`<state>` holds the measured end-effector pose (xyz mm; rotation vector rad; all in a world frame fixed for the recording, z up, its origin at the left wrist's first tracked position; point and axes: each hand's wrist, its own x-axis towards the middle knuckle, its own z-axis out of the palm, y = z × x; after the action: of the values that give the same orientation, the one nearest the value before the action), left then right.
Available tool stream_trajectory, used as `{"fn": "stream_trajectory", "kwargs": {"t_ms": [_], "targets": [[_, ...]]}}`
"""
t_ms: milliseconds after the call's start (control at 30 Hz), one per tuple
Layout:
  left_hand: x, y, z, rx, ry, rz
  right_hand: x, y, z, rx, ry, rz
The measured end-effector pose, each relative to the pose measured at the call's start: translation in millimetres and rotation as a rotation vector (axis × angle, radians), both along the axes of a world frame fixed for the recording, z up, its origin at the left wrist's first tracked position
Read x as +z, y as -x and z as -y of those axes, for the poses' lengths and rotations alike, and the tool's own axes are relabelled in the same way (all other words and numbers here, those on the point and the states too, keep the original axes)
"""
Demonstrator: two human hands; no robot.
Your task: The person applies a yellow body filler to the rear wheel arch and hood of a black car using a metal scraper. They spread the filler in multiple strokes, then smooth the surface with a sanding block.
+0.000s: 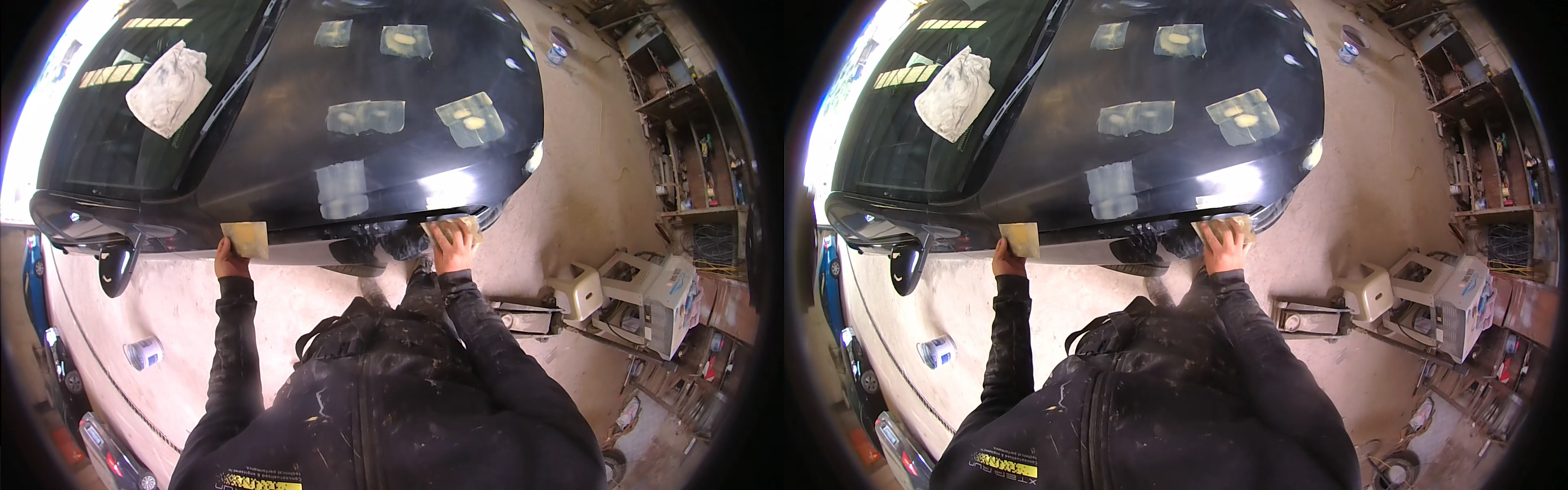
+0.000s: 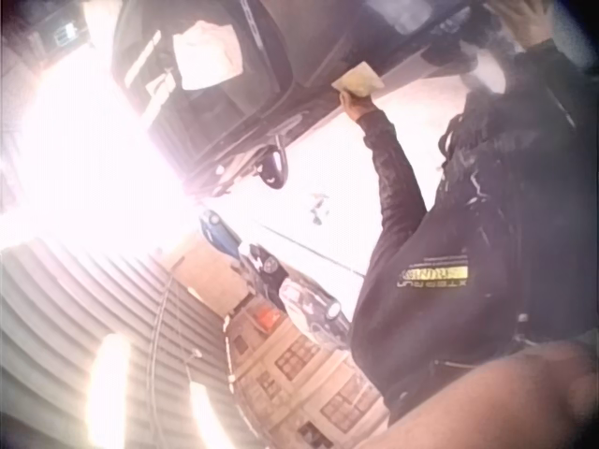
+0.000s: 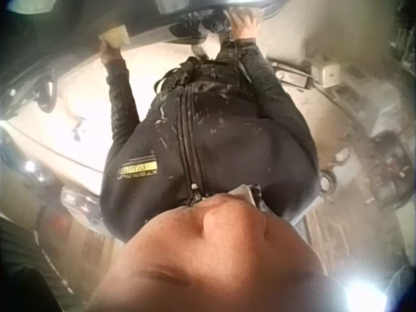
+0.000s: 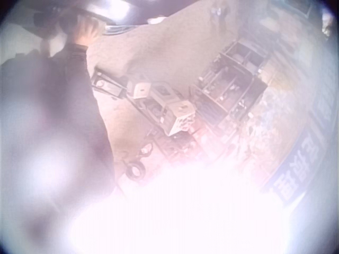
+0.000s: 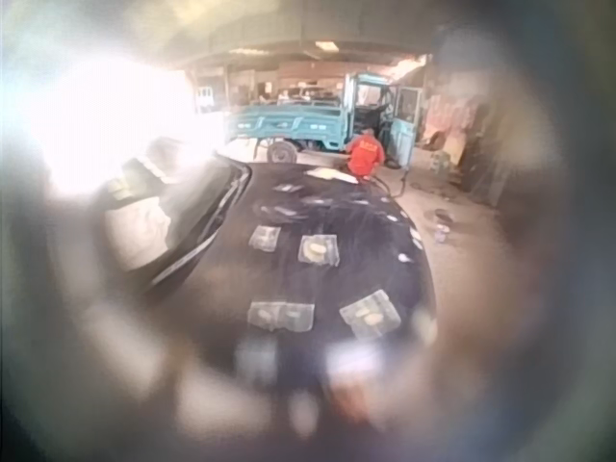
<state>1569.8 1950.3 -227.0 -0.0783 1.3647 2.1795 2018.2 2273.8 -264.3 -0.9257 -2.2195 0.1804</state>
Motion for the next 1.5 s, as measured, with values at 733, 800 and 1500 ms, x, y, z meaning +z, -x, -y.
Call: {"fn": "stream_trajectory", "kwargs": {"t_ms": [733, 800, 1500], "targets": [[-16, -4, 8, 0.039, 0.007, 0.074, 31, -17, -14, -0.155, 0.038, 0.172], [-16, -5, 7, 0.002, -0.038, 0.081, 38, -6, -38, -0.177, 0.027, 0.16], [9, -58, -64, -0.26, -0.166, 0.023, -39, -192, 20, -0.515, 0.574, 0.158]]}}
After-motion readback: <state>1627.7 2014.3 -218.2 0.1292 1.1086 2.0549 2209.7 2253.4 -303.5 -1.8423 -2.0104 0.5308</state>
